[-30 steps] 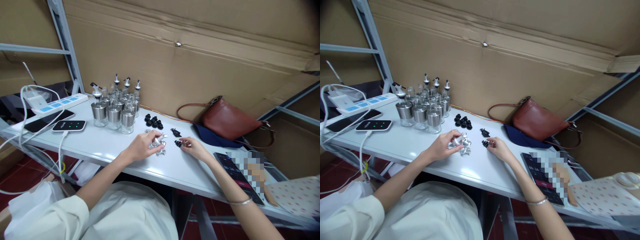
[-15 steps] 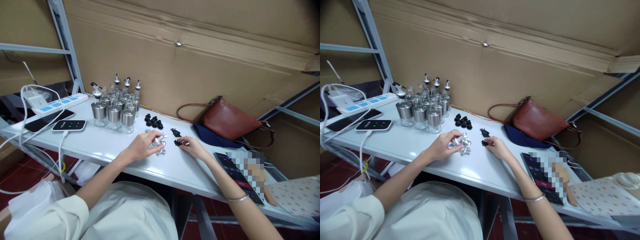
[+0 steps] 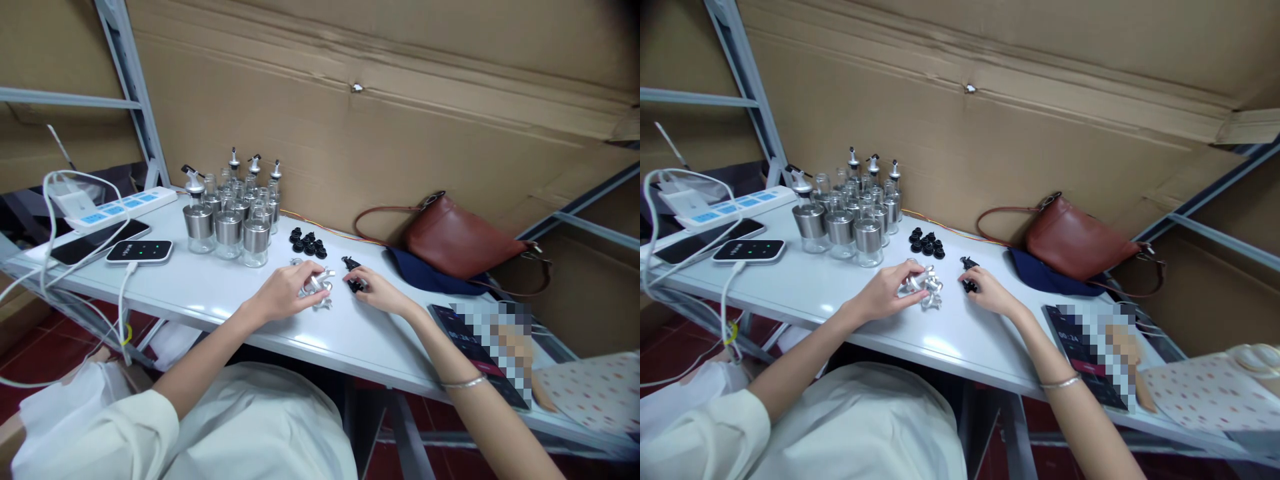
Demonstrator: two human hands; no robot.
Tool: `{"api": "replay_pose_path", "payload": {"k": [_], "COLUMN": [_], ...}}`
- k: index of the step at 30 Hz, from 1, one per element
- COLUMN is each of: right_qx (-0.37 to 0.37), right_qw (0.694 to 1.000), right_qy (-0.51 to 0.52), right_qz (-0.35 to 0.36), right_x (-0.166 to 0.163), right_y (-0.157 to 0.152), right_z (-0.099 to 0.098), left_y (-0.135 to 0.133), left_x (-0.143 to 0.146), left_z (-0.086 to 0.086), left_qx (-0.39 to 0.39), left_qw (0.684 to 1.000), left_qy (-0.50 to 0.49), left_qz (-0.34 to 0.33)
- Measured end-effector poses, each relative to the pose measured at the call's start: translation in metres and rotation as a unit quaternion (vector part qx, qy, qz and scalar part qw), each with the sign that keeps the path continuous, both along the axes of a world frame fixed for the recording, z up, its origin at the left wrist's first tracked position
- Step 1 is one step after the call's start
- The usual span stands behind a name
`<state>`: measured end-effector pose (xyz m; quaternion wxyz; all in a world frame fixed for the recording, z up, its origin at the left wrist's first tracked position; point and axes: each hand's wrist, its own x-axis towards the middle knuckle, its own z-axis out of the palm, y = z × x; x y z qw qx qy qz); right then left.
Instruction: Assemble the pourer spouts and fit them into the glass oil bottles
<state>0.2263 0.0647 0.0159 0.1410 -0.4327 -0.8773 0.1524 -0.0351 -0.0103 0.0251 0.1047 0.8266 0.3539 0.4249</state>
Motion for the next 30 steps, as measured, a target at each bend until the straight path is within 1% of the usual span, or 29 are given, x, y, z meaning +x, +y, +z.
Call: {"api": "replay_pose_path", "payload": {"k": [8, 13, 15, 19, 25, 30], "right_qx": [0.009, -0.006, 0.005, 0.034, 0.038, 0.051], "right_qw": [1.000, 1.000, 0.999, 0.999, 0.997, 0.995], "right_qy": [0.004, 0.011, 0.013, 0.002, -0.006, -0.011], "right_qz": [-0.010, -0.028, -0.031, -0.019, -0.061, -0.081], "right_x": [0.005, 0.006, 0.006, 0.006, 0.012, 0.021], "right_y": [-0.003, -0.004, -0.003, 0.002, 0.017, 0.026], "right_z": [0.001, 0.004, 0.005, 0.004, -0.002, -0.005], "left_y": [0.000, 0.000, 0.000, 0.000, 0.001, 0.002], "left_x": [0.000, 0.000, 0.000, 0.000, 0.000, 0.000], "left_z": [0.000, -0.001, 0.000, 0.000, -0.001, -0.003], "left_qx": [0.014, 0.024, 0.022, 0.023, 0.032, 0.040], "left_qw": [1.000, 1.000, 1.000, 1.000, 0.999, 0.999], "left_qy": [0.009, 0.011, 0.012, 0.012, 0.014, 0.019], "left_qz": [0.001, -0.002, -0.001, -0.003, -0.001, 0.000]}}
